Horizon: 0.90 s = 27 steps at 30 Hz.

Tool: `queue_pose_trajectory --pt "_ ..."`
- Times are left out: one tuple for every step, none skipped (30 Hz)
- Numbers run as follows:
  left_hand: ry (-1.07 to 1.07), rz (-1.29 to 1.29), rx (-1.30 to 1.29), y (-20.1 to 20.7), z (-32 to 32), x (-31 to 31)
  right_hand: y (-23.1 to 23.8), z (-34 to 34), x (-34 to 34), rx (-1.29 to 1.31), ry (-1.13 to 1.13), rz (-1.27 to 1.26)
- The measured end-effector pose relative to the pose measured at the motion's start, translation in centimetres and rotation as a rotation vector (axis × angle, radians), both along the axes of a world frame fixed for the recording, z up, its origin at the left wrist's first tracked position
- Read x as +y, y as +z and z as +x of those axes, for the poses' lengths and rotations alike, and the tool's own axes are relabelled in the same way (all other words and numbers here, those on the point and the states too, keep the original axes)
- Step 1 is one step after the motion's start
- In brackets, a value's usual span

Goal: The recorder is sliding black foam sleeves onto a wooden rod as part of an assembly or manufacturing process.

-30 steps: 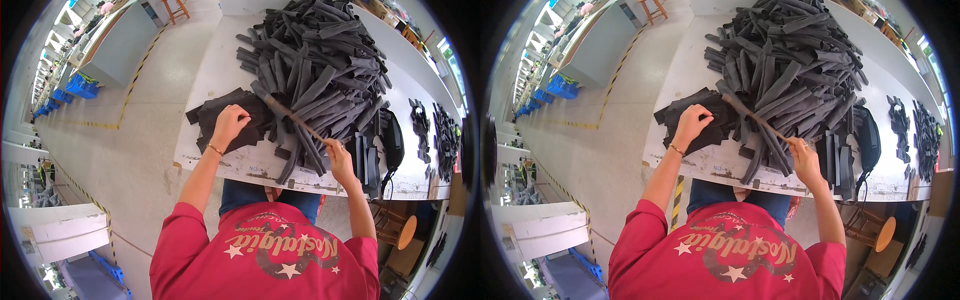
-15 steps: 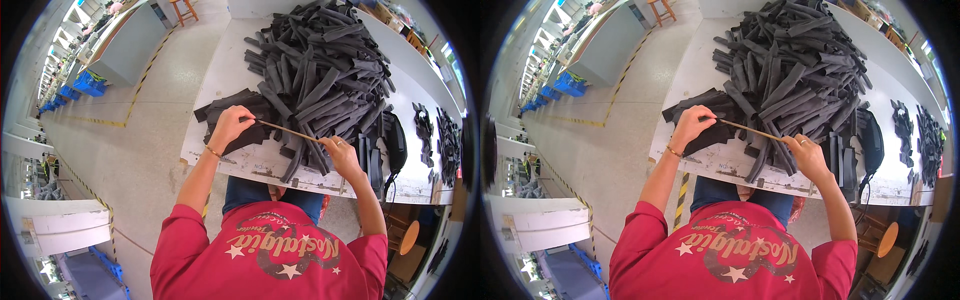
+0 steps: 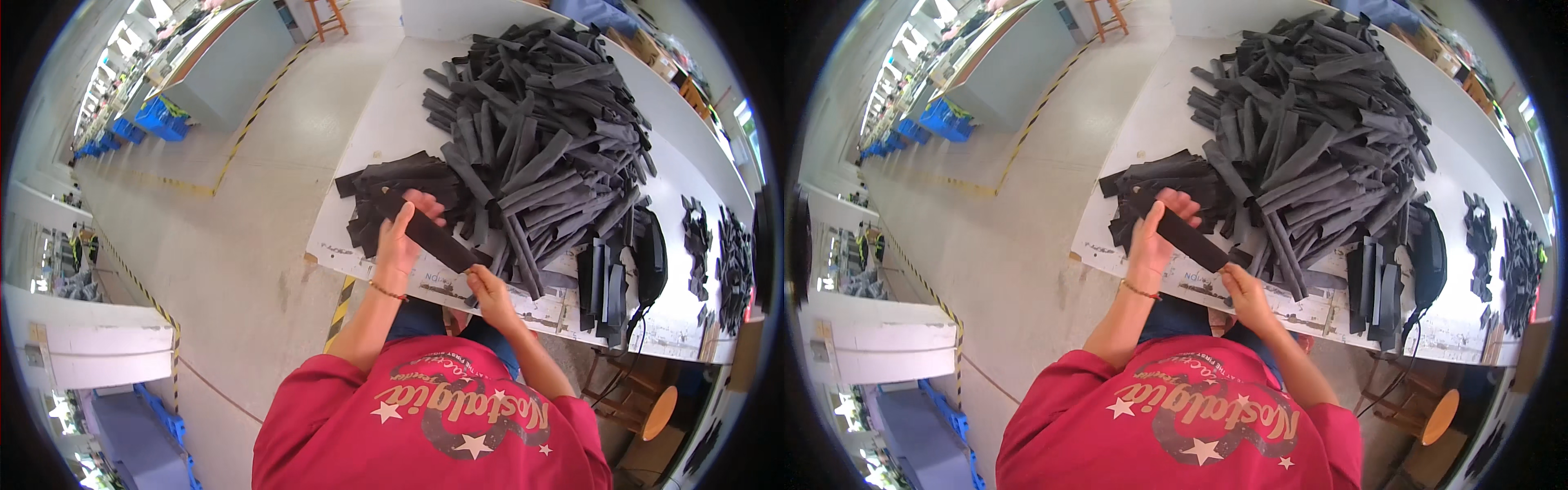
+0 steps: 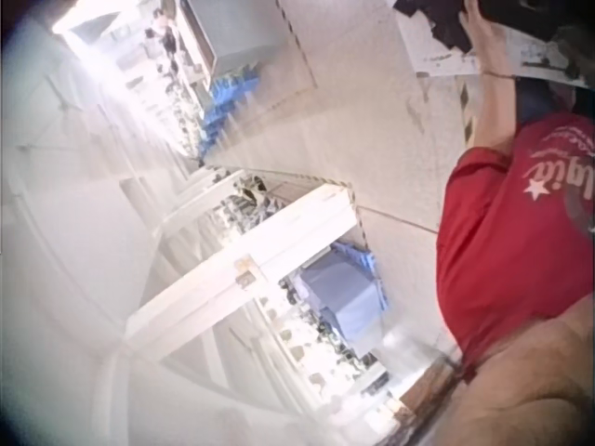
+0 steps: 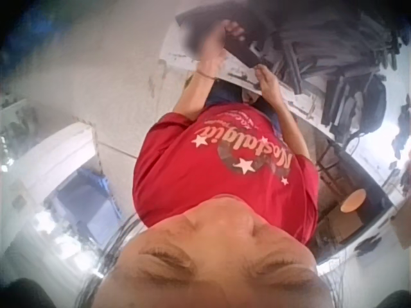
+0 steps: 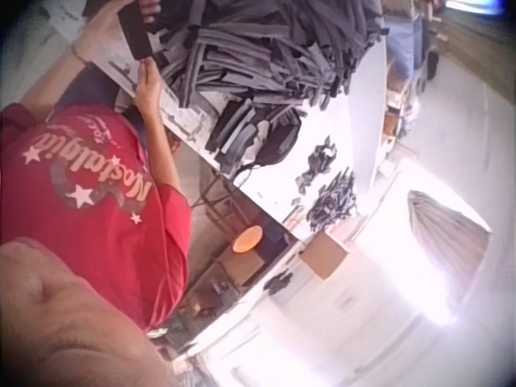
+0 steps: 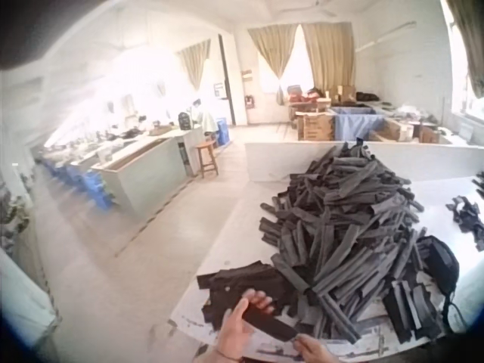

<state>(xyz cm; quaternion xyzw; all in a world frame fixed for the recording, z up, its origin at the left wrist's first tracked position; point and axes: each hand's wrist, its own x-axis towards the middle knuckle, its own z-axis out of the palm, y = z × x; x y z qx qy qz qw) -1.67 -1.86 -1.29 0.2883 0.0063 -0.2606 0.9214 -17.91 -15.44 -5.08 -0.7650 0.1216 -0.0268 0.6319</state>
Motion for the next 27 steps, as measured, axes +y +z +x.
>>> queue_pose_trajectory --pt "0.015 -0.003 -0.003 -1.9 -0.4 -0.8 -0.4 0.4 1.0 -0.072 -0.055 -0.09" --pt "0.017 -0.114 0.074 -4.4 -0.9 -1.3 -1.0 0.9 1.9 -0.148 -0.112 -0.176" --pt "0.006 -0.226 0.154 -4.9 -1.3 -1.7 -1.7 1.0 2.4 -0.15 -0.111 -0.177" --pt "0.007 -0.227 0.152 -5.3 -1.4 -1.7 -2.5 1.0 2.8 -0.131 -0.152 -0.235" --pt "0.065 -0.17 0.188 -4.8 -1.6 -2.0 -2.7 1.0 3.0 -0.11 -0.194 -0.295" --pt "0.122 -0.113 0.225 -4.3 -1.8 -2.2 -2.9 0.9 3.2 -0.115 -0.192 -0.315" --pt "0.119 -0.116 0.227 -3.8 -1.8 -2.4 -3.1 0.6 3.4 -0.113 -0.194 -0.318" --pt "0.136 -0.061 0.217 -3.4 -1.7 -2.3 -3.0 0.4 3.8 -0.143 -0.181 -0.315" --pt "0.152 -0.006 0.208 -3.1 -1.5 -2.2 -2.9 0.0 4.0 -0.172 -0.169 -0.311" --pt "0.152 -0.007 0.211 -3.2 -0.9 -1.9 -3.0 -0.6 3.8 -0.054 -0.141 -0.318" --pt "0.207 0.004 0.194 -3.4 -0.1 -1.5 -2.7 -1.3 3.7 -0.05 -0.136 -0.32" --pt "0.261 0.017 0.178 -3.7 0.2 -1.2 -2.2 -2.2 3.7 0.05 -0.078 -0.298" --pt "0.263 0.016 0.183 -4.0 0.0 -1.1 -1.8 -2.9 3.6 0.151 -0.021 -0.275" --pt "0.239 0.05 0.201 -4.2 -0.1 -1.2 -1.6 -3.6 3.5 0.157 -0.021 -0.276" --pt "0.215 0.083 0.219 -4.4 -0.3 -1.3 -1.5 -4.2 3.4 0.124 -0.025 -0.265" --pt "0.217 0.101 0.229 -4.6 -0.6 -1.5 -1.4 -4.7 3.2 0.091 -0.03 -0.254" --pt "0.215 0.101 0.236 -4.8 -0.9 -1.7 -1.2 -5.3 2.9 0.098 -0.031 -0.254" --pt "0.189 0.114 0.225 -5.1 -1.2 -1.9 -1.1 -5.8 2.6 0.116 -0.007 -0.234" --pt "0.163 0.127 0.213 -5.3 -1.4 -2.1 -0.8 -6.2 2.5 0.134 0.018 -0.214" --pt "0.172 0.165 0.205 -4.3 -1.6 -2.6 -0.1 -6.4 2.6 0.13 0.001 -0.163" --pt "0.169 0.167 0.21 -3.6 -1.6 -2.7 0.3 -6.6 2.8 0.136 -0.002 -0.161" --pt "0.175 0.19 0.177 -2.9 -1.3 -2.9 0.6 -6.7 2.9 0.129 -0.012 -0.129" --pt "0.186 0.21 0.139 -2.2 -0.7 -3.1 0.7 -6.6 2.9 0.116 -0.019 -0.099" --pt "0.216 0.257 0.104 -1.5 0.0 -2.6 0.7 -7.0 3.0 0.115 -0.018 -0.098" --pt "0.2 0.211 0.096 -1.8 0.5 -2.2 0.7 -7.7 3.0 0.105 -0.022 -0.128" --pt "0.18 0.193 0.088 -1.9 0.6 -2.2 0.6 -8.3 3.1 0.096 -0.027 -0.157" --pt "0.16 0.176 0.079 -2.0 0.6 -2.2 0.8 -8.7 2.9 0.096 -0.026 -0.156"
